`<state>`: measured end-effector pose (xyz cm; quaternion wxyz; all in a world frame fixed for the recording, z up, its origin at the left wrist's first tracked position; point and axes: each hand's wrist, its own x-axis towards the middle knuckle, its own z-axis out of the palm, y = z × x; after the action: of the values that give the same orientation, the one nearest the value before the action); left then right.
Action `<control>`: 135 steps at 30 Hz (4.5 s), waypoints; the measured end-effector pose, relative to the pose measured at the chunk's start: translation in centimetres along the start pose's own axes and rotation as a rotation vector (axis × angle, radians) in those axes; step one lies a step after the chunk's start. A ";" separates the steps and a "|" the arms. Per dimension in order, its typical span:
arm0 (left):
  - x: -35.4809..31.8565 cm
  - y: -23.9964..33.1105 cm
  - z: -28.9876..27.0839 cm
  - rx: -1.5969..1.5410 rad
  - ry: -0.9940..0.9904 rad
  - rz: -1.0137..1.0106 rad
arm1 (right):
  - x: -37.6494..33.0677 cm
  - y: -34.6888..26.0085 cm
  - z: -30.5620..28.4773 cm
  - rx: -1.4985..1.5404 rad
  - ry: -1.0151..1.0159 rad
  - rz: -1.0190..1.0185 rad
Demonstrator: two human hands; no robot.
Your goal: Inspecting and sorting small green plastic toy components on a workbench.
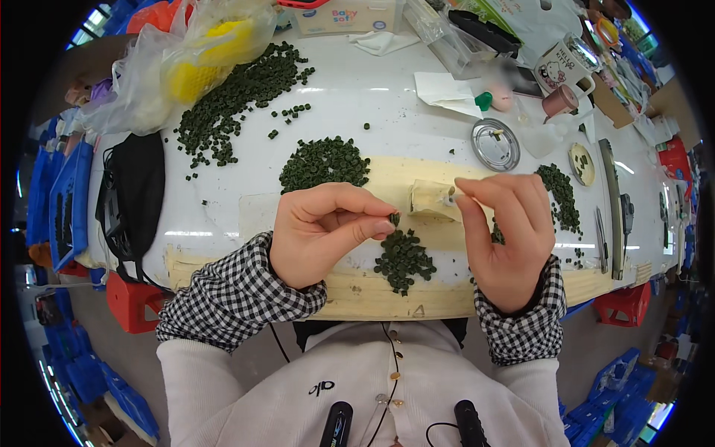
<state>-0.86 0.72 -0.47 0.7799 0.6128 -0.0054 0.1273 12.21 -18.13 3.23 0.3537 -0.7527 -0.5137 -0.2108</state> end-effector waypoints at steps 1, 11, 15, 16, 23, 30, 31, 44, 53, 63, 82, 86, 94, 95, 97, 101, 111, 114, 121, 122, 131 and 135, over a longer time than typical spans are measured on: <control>0.0 0.0 0.0 -0.012 0.014 0.015 | -0.1 -0.5 -0.1 0.107 -0.037 0.016; 0.1 0.2 -0.1 0.038 0.013 0.029 | -1.3 -2.2 0.9 0.524 -0.250 0.127; 0.0 0.2 -0.1 0.066 0.012 0.044 | -1.3 -2.1 1.1 0.536 -0.251 0.135; 0.0 0.2 -0.1 0.071 0.014 0.041 | -1.4 -2.1 1.1 0.548 -0.250 0.147; 0.0 0.0 -0.3 0.126 -0.011 0.089 | -1.5 -2.0 1.3 0.573 -0.258 0.144; 0.1 0.6 0.0 0.209 -0.028 0.064 | -1.3 -1.8 0.8 0.555 -0.265 0.118; 0.2 0.6 0.1 0.235 -0.035 0.057 | -1.3 -1.7 0.2 0.524 -0.258 0.174; 0.9 -0.2 -0.2 0.860 -0.328 0.214 | -5.8 2.5 -3.5 -0.040 -0.444 0.224; 1.8 2.2 -3.3 1.067 -0.165 0.054 | -5.6 1.7 -1.7 -0.087 -0.448 0.112; 1.0 1.4 -2.2 1.387 -0.183 0.132 | -4.7 -0.2 -1.7 0.264 -0.339 0.278; 0.3 0.2 0.0 -0.273 -0.111 -0.432 | -2.3 -1.3 1.1 0.889 -0.275 0.543; 0.4 0.4 0.3 -0.299 -0.088 -0.444 | -2.6 -1.3 1.2 0.890 -0.260 0.536; 0.3 0.2 0.0 -0.312 -0.095 -0.399 | -2.8 -1.1 1.3 0.900 -0.260 0.505; 0.4 0.4 0.1 -0.304 -0.087 -0.408 | -2.8 -1.2 1.2 0.931 -0.257 0.543; 0.3 0.4 0.3 -0.290 -0.076 -0.399 | -2.8 -1.5 1.3 0.995 -0.252 0.616; 0.3 0.5 0.4 -0.249 -0.074 -0.364 | -3.1 -1.3 1.4 1.067 -0.260 0.651; -0.2 -0.2 0.2 -0.276 -0.102 -0.326 | -3.1 -1.9 1.8 1.075 -0.240 0.641; 0.0 0.2 0.6 -0.253 -0.052 -0.387 | -3.2 -1.9 1.9 1.014 -0.205 0.568; -0.2 -0.3 0.5 -0.274 -0.062 -0.391 | -3.3 -1.6 2.2 0.847 -0.176 0.403; -0.3 -0.6 0.4 -0.284 -0.064 -0.379 | -3.2 -1.7 2.2 0.804 -0.173 0.378; -0.4 -1.0 0.2 -0.636 -0.061 -0.444 | -3.1 -2.4 2.1 0.595 -0.177 0.203; -0.3 -1.1 0.2 -0.666 -0.087 -0.407 | -3.0 -2.5 2.2 0.548 -0.198 0.144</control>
<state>-0.94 0.23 -1.53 0.9445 0.3194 0.0423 -0.0649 8.69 -17.81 0.51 0.5060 -0.6806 -0.5287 0.0356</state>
